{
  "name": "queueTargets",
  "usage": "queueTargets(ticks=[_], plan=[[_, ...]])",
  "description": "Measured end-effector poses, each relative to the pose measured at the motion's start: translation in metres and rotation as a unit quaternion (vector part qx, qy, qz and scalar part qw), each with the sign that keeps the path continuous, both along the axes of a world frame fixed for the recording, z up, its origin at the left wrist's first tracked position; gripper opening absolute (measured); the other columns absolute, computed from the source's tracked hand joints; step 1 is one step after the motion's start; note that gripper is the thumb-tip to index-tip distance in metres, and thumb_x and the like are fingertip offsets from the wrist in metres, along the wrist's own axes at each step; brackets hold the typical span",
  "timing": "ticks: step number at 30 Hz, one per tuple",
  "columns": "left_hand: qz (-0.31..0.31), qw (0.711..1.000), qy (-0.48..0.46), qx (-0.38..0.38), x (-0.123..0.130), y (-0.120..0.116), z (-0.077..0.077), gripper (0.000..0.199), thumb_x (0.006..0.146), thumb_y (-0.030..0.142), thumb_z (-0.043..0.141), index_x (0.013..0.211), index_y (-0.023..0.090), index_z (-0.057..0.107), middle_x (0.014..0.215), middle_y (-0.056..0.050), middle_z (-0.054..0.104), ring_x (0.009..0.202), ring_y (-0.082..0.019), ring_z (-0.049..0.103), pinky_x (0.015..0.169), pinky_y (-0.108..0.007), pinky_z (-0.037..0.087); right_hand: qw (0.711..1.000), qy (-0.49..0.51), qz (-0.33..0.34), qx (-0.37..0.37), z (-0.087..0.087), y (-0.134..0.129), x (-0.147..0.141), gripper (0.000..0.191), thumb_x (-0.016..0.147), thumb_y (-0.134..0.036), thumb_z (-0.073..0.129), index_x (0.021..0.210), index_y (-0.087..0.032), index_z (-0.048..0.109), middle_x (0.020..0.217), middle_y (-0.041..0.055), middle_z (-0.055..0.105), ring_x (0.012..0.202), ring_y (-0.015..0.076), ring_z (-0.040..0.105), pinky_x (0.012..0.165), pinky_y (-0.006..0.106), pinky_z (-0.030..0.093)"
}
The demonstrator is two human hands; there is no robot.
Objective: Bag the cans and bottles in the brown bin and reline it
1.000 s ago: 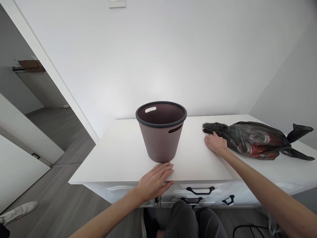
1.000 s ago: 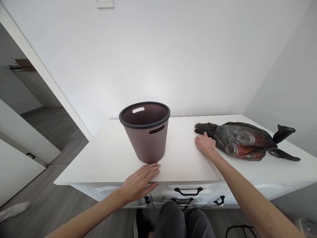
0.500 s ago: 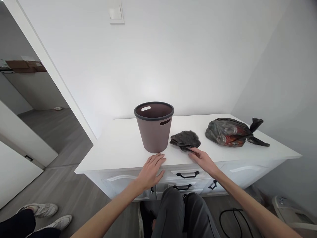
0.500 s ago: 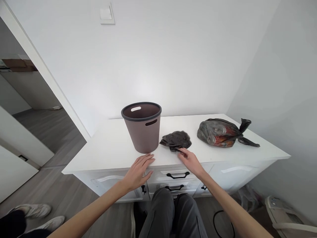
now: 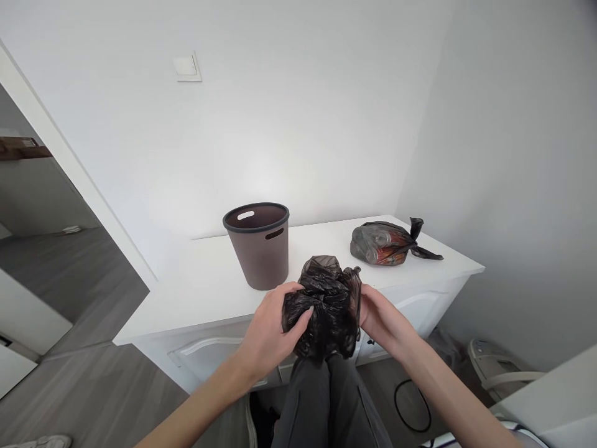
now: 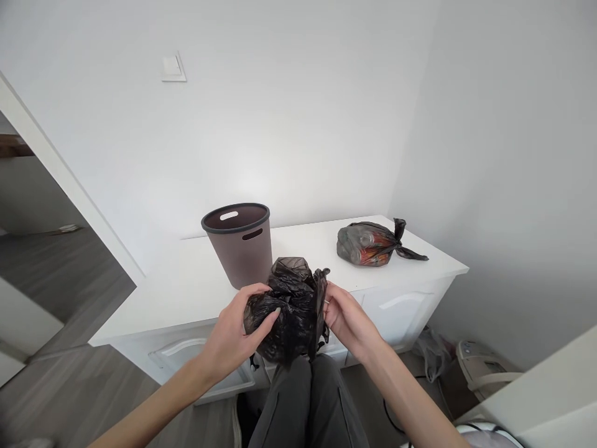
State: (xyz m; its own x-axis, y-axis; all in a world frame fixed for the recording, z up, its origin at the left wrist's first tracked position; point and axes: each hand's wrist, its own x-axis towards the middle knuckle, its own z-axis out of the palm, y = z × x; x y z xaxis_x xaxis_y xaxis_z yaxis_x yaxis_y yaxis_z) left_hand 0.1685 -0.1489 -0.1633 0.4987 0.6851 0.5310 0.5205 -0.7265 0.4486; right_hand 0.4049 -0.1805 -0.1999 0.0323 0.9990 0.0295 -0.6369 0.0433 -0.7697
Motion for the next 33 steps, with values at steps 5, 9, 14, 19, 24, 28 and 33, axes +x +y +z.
queueTargets(ticks=[5,9,14,19,24,28,33], plan=[[0.008,0.999,-0.035,0.014,-0.01,-0.001,0.002,0.025,0.101,0.037,0.06,0.124,0.028,0.058,0.119,-0.003,0.074,0.104,-0.019,0.073,0.089,-0.033,0.06,0.998,-0.011,-0.048,-0.032,-0.025,-0.002,0.002,0.033,0.074,-0.049,0.09,0.09,-0.023,0.077,0.091,0.0003,0.078,0.083,0.0181,0.07,0.079,0.029,0.055],[-0.004,0.997,-0.015,0.076,-0.028,0.007,0.011,0.022,0.102,0.038,0.058,0.119,0.028,0.068,0.108,-0.002,0.079,0.099,-0.02,0.074,0.084,-0.032,0.061,0.997,-0.013,-0.058,-0.051,-0.036,-0.002,0.002,0.04,0.067,-0.044,0.095,0.093,-0.022,0.076,0.092,0.0024,0.079,0.085,0.0201,0.072,0.081,0.03,0.056],[0.094,0.994,-0.031,0.046,-0.061,0.02,0.029,0.033,0.101,0.05,0.057,0.117,0.026,0.072,0.11,-0.003,0.079,0.089,-0.019,0.072,0.078,-0.03,0.06,0.997,-0.043,-0.047,-0.051,-0.029,-0.001,-0.002,0.048,0.062,-0.045,0.097,0.098,-0.022,0.075,0.092,0.0038,0.08,0.087,0.0224,0.073,0.077,0.031,0.057],[0.186,0.981,-0.028,0.05,-0.111,0.041,0.043,0.039,0.097,0.058,0.059,0.116,0.026,0.07,0.108,-0.004,0.078,0.091,-0.022,0.072,0.066,-0.026,0.054,0.988,-0.147,-0.018,-0.053,-0.026,-0.002,0.001,0.046,0.064,-0.051,0.095,0.091,-0.021,0.073,0.082,0.003,0.077,0.077,0.0208,0.07,0.068,0.029,0.052],[0.269,0.951,0.113,0.105,-0.147,0.06,0.044,0.049,0.1,0.053,0.047,0.135,0.02,0.059,0.11,-0.013,0.077,0.097,-0.033,0.072,0.074,-0.038,0.054,0.972,-0.227,-0.028,-0.053,-0.023,-0.002,-0.011,0.053,0.067,-0.061,0.089,0.093,-0.023,0.062,0.058,-0.0066,0.063,0.049,0.0116,0.052,0.05,0.023,0.038],[0.229,0.934,0.132,0.241,-0.121,0.032,0.04,0.044,0.102,0.035,0.044,0.14,0.014,0.051,0.135,-0.021,0.065,0.128,-0.038,0.059,0.103,-0.054,0.047,0.955,-0.293,-0.02,-0.035,-0.007,0.002,-0.041,0.054,0.076,-0.071,0.076,0.092,-0.025,0.052,0.051,-0.0098,0.056,0.042,0.0123,0.048,0.045,0.023,0.033],[0.044,0.992,0.075,0.095,-0.058,-0.032,0.036,0.046,0.089,0.048,0.07,0.126,0.026,0.054,0.111,-0.008,0.071,0.1,-0.026,0.07,0.082,-0.038,0.058,0.941,-0.334,-0.044,0.011,0.02,0.004,-0.078,0.052,0.084,-0.074,0.065,0.089,-0.026,0.046,0.056,-0.009,0.056,0.041,0.0127,0.051,0.046,0.025,0.038]])
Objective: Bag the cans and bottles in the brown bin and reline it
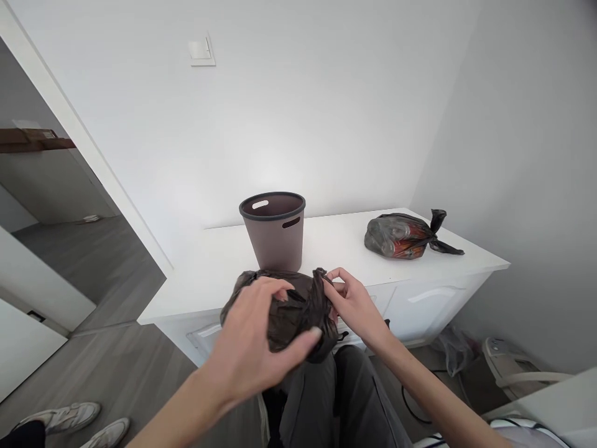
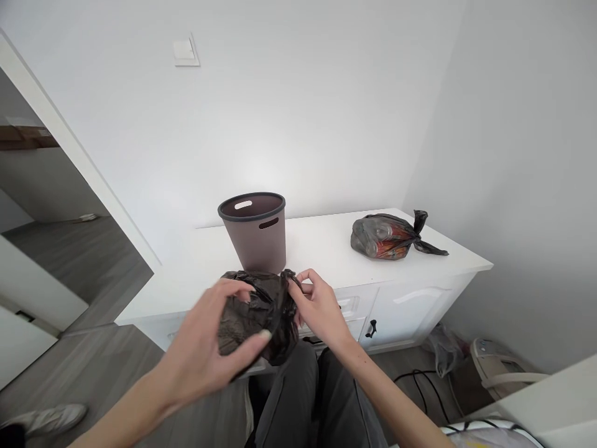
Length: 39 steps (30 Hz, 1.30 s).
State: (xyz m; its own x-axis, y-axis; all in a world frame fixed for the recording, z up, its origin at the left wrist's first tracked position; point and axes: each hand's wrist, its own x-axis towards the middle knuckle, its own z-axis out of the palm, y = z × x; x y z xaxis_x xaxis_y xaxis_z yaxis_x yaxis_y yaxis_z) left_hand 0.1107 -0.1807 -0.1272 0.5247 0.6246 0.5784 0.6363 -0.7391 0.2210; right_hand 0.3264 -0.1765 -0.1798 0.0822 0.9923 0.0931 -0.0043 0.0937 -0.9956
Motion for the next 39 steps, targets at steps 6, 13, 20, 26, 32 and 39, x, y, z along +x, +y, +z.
queueTargets(ticks=[6,13,20,26,32,39], plan=[[0.016,0.99,0.006,-0.14,-0.003,0.014,0.002,0.053,0.092,0.051,0.067,0.137,0.03,0.048,0.092,-0.001,0.074,0.077,-0.024,0.072,0.063,-0.034,0.054,0.996,-0.045,-0.018,0.068,0.018,-0.002,-0.004,0.049,0.088,-0.068,0.067,0.079,-0.024,0.046,0.071,-0.0041,0.048,0.06,0.0116,0.045,0.051,0.024,0.035],[0.05,0.989,-0.031,-0.133,-0.034,0.043,0.033,0.042,0.096,0.057,0.058,0.13,0.033,0.058,0.083,0.004,0.073,0.047,-0.014,0.055,0.049,-0.028,0.044,0.999,0.001,0.05,-0.003,0.026,-0.012,0.017,0.052,0.083,-0.069,0.072,0.078,-0.024,0.045,0.071,-0.0068,0.036,0.057,0.009,0.027,0.046,0.022,0.025],[0.15,0.984,0.031,0.09,-0.047,0.051,0.038,0.04,0.102,0.043,0.053,0.138,0.026,0.055,0.111,-0.009,0.073,0.098,-0.029,0.068,0.084,-0.045,0.056,0.997,-0.004,0.073,0.01,0.032,-0.021,0.008,0.045,0.084,-0.064,0.074,0.087,-0.025,0.051,0.075,-0.0066,0.044,0.056,0.0083,0.034,0.047,0.022,0.034],[0.011,0.99,-0.037,0.135,-0.03,0.021,0.031,0.031,0.103,0.032,0.053,0.134,0.029,0.057,0.129,-0.006,0.068,0.123,-0.026,0.063,0.106,-0.046,0.053,0.993,-0.016,0.11,0.029,0.027,-0.02,-0.002,0.043,0.09,-0.066,0.067,0.093,-0.025,0.056,0.073,-0.0052,0.048,0.055,0.0096,0.044,0.05,0.025,0.039],[-0.09,0.996,0.009,0.012,-0.007,0.004,0.005,0.052,0.097,0.05,0.066,0.141,0.03,0.048,0.112,-0.005,0.073,0.104,-0.025,0.07,0.095,-0.043,0.055,0.994,-0.033,0.089,0.051,0.029,-0.02,-0.005,0.044,0.09,-0.067,0.067,0.09,-0.023,0.065,0.067,-0.004,0.054,0.055,0.0106,0.046,0.052,0.025,0.039],[-0.061,0.996,-0.047,0.037,-0.013,0.007,-0.011,0.029,0.1,0.02,0.058,0.127,0.031,0.058,0.085,0.003,0.068,0.08,-0.016,0.066,0.083,-0.034,0.052,0.999,-0.016,0.0,0.052,0.021,-0.015,0.006,0.044,0.087,-0.067,0.071,0.082,-0.024,0.065,0.06,-0.0033,0.055,0.054,0.0118,0.045,0.052,0.026,0.038]])
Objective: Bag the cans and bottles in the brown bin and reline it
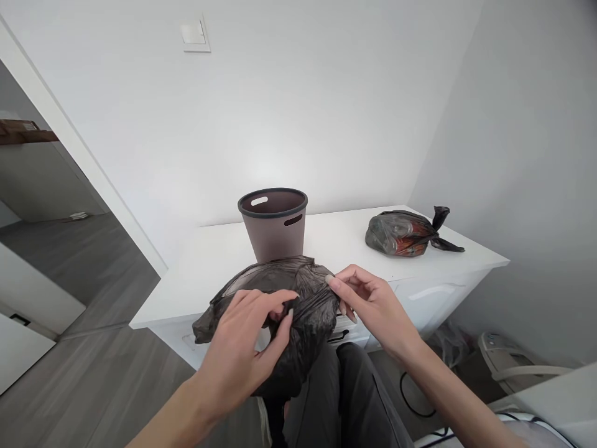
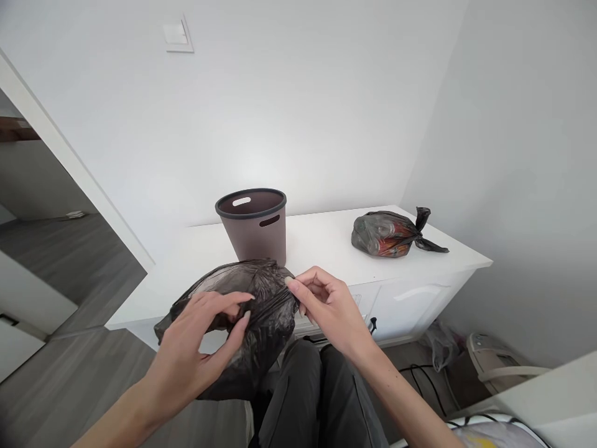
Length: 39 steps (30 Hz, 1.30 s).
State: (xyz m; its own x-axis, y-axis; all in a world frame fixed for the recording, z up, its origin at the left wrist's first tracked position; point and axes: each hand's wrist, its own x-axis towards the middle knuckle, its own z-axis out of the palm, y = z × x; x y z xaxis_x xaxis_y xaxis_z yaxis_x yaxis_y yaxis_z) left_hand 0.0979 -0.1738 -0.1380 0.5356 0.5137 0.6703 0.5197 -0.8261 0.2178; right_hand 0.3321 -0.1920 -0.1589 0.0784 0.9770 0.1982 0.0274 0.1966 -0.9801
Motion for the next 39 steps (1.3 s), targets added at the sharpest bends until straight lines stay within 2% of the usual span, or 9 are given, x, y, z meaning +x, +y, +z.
queueTargets(ticks=[4,8,12,16,20,24,29,35,39], plan=[[-0.001,1.0,-0.002,0.003,-0.014,-0.005,0.0,0.026,0.098,0.014,0.056,0.117,0.031,0.062,0.083,0.002,0.068,0.076,-0.016,0.063,0.079,-0.035,0.052,1.0,0.012,-0.022,-0.008,-0.006,0.004,0.003,0.045,0.085,-0.069,0.071,0.082,-0.024,0.065,0.061,-0.0033,0.054,0.054,0.0123,0.045,0.052,0.027,0.038],[-0.007,0.999,0.021,-0.045,-0.027,-0.009,-0.005,0.034,0.1,0.019,0.054,0.131,0.033,0.055,0.081,0.003,0.067,0.076,-0.017,0.065,0.076,-0.031,0.055,1.0,0.019,-0.022,-0.005,-0.009,0.007,0.002,0.043,0.086,-0.067,0.071,0.086,-0.024,0.066,0.065,-0.0036,0.054,0.055,0.0117,0.047,0.055,0.027,0.041],[-0.019,0.987,0.14,-0.074,-0.035,-0.01,-0.012,0.04,0.105,0.03,0.042,0.145,0.029,0.046,0.091,0.0,0.076,0.076,-0.02,0.07,0.072,-0.03,0.056,1.0,0.02,-0.01,-0.006,-0.01,0.003,0.003,0.04,0.088,-0.063,0.072,0.087,-0.024,0.064,0.067,-0.0039,0.053,0.055,0.0113,0.048,0.055,0.027,0.041],[-0.013,0.945,0.289,-0.149,-0.035,-0.007,-0.022,0.041,0.109,0.034,0.028,0.137,0.027,0.057,0.087,-0.002,0.078,0.07,-0.022,0.072,0.069,-0.032,0.053,0.999,0.029,-0.014,-0.001,-0.012,-0.003,0.012,0.037,0.09,-0.058,0.072,0.088,-0.023,0.062,0.067,-0.0049,0.051,0.053,0.0097,0.046,0.054,0.025,0.039],[0.118,0.891,0.38,-0.22,-0.038,0.009,-0.038,0.04,0.106,0.029,0.035,0.121,0.025,0.072,0.098,-0.011,0.079,0.086,-0.029,0.076,0.07,-0.035,0.053,0.998,0.055,-0.037,0.009,-0.018,-0.01,0.024,0.033,0.091,-0.053,0.074,0.087,-0.023,0.062,0.068,-0.0057,0.049,0.052,0.0075,0.044,0.053,0.024,0.035],[0.244,0.819,0.46,-0.241,-0.049,0.028,-0.051,0.033,0.095,0.015,0.045,0.096,0.017,0.078,0.09,-0.018,0.078,0.087,-0.036,0.076,0.071,-0.04,0.053,0.997,0.061,-0.055,0.009,-0.023,-0.019,0.036,0.03,0.092,-0.051,0.074,0.088,-0.023,0.064,0.072,-0.0052,0.049,0.052,0.0061,0.044,0.053,0.023,0.034],[0.287,0.838,0.398,-0.239,-0.059,0.035,-0.052,0.044,0.103,0.031,0.038,0.085,0.014,0.074,0.088,-0.02,0.076,0.089,-0.036,0.075,0.074,-0.041,0.052,0.998,0.044,-0.05,0.012,-0.022,-0.021,0.049,0.028,0.093,-0.049,0.073,0.087,-0.023,0.064,0.082,-0.0029,0.055,0.052,0.0056,0.045,0.054,0.024,0.037],[0.097,0.909,0.235,-0.33,-0.047,0.02,-0.045,0.038,0.103,0.049,0.045,0.105,0.023,0.073,0.107,-0.01,0.077,0.103,-0.03,0.073,0.087,-0.038,0.054,0.998,0.03,-0.055,-0.001,-0.022,-0.006,0.052,0.029,0.092,-0.049,0.073,0.086,-0.022,0.064,0.082,-0.0016,0.055,0.054,0.0064,0.044,0.052,0.023,0.037],[0.069,0.888,0.21,-0.402,-0.033,0.024,-0.05,0.045,0.102,0.056,0.043,0.11,0.025,0.075,0.11,-0.007,0.078,0.102,-0.03,0.074,0.082,-0.035,0.058,0.999,0.0,-0.031,-0.018,-0.013,0.0,0.058,0.031,0.093,-0.051,0.071,0.086,-0.022,0.063,0.081,-0.0012,0.054,0.055,0.0084,0.047,0.054,0.024,0.04]])
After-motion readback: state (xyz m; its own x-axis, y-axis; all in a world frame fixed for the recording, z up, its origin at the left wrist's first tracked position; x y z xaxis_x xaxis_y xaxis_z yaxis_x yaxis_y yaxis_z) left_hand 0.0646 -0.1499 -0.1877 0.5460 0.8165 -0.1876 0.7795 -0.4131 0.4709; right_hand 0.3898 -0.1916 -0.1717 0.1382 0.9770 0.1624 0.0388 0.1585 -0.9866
